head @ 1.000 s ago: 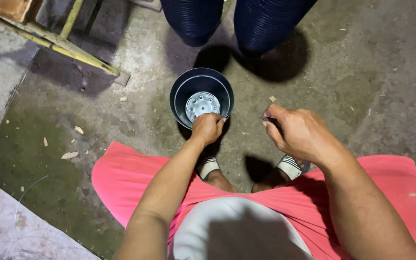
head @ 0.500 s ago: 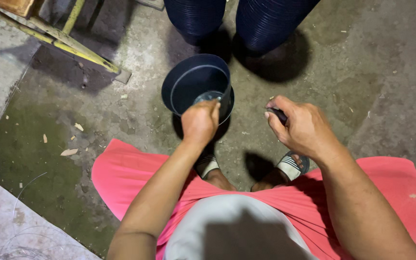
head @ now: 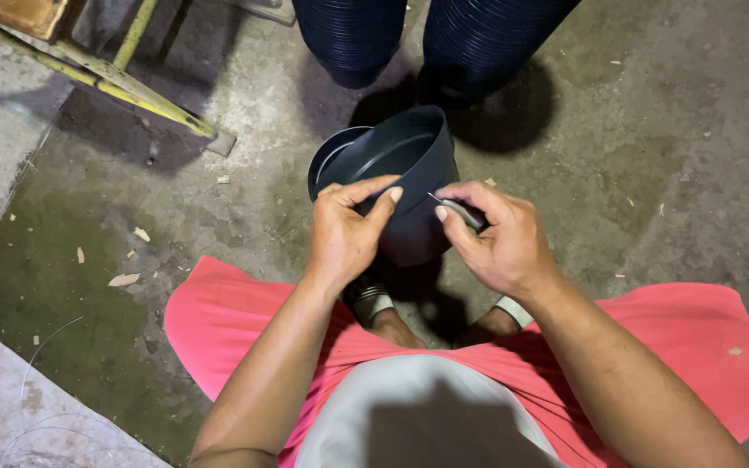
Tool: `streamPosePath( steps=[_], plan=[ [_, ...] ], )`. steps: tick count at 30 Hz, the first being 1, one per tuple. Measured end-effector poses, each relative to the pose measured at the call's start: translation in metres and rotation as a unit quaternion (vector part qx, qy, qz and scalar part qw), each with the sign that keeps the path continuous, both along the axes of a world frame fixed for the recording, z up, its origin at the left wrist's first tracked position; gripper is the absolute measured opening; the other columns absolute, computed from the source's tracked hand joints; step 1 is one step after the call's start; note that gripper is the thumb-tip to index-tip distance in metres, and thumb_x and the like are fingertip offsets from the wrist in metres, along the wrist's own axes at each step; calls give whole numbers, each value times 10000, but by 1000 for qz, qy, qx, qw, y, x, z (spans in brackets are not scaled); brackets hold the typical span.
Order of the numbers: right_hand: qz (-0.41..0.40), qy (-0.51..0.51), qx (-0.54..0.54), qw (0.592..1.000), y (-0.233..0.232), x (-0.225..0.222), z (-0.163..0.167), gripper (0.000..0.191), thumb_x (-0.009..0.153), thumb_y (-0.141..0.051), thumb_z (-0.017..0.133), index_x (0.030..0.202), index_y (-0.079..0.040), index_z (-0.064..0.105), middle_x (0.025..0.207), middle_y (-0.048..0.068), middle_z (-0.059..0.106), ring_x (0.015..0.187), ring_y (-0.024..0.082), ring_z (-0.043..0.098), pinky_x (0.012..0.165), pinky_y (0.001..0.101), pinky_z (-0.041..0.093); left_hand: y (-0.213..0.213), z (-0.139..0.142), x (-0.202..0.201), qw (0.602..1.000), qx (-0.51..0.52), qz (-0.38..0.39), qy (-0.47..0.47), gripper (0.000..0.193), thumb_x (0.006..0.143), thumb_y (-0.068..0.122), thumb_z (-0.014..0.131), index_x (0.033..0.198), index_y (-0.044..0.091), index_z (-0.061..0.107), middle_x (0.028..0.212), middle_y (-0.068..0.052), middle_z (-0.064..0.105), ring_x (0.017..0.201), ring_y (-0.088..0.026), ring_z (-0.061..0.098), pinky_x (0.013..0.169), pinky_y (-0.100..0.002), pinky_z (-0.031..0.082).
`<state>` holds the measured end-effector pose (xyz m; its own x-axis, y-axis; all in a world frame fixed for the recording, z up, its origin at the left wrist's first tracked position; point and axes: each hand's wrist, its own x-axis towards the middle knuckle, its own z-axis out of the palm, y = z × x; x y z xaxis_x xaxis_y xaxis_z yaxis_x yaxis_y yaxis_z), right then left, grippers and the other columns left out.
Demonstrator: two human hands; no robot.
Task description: The person sits on the floor and repeatedly smooths the rim of a black plastic basin using a small metal tool. The person rotates the basin and scrapes along the edge, then places the basin into a stack of similar basins and repeats the process.
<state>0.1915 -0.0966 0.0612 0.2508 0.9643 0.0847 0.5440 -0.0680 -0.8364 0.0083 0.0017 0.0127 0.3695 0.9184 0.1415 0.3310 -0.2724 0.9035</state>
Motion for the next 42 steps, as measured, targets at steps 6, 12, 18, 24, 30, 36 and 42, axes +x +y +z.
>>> streamPosePath(
  steps=[6,12,18,24,30,36,42],
  plan=[
    [11,-30,38,999,5,-4,-4,199,933,-128,725,1114,-46,723,946,97,762,724,153,715,608,280,541,-7,6,4,999,33,-25,-5,191,899,211,785,1072,137,817,1001,-46,822,909,-141,643,1023,-324,379],
    [24,-49,60,997,5,-5,-4,185,929,-119,730,1099,-47,720,951,117,753,776,204,752,637,300,562,-10,13,4,998,10,-52,-15,193,911,220,779,1079,134,814,968,-42,820,890,-132,655,1032,-334,365],
    [41,-68,91,993,4,-4,-2,172,928,-98,728,1090,-40,718,970,126,751,829,236,754,713,324,573,-10,18,2,997,27,-70,-15,191,921,223,771,1080,121,803,925,-44,805,833,-119,700,1053,-340,361],
    [38,-69,74,994,4,-4,2,163,918,-108,735,1064,-37,719,926,127,746,786,239,750,686,331,566,-10,20,3,997,24,-72,-8,193,916,221,774,1079,121,805,869,-36,795,808,-123,692,1045,-345,362],
    [36,-108,32,993,3,-2,-2,182,886,-145,754,1030,-44,708,815,144,712,687,272,717,622,369,543,-14,23,4,992,98,-78,22,171,910,176,770,1061,105,808,868,-46,780,815,-164,686,1045,-379,358],
    [27,-139,53,989,0,-5,-13,221,878,-169,750,1044,-57,657,826,151,709,714,335,709,623,416,539,-17,22,6,967,228,-111,18,141,920,128,743,1048,78,774,966,-50,773,887,-190,728,1037,-410,378],
    [3,-166,47,985,1,-11,-15,224,892,-193,750,1047,-63,655,787,146,696,698,347,698,611,430,531,-19,17,7,971,212,-107,31,168,902,145,767,1056,80,786,963,-45,779,881,-173,720,1036,-407,393]
  ],
)
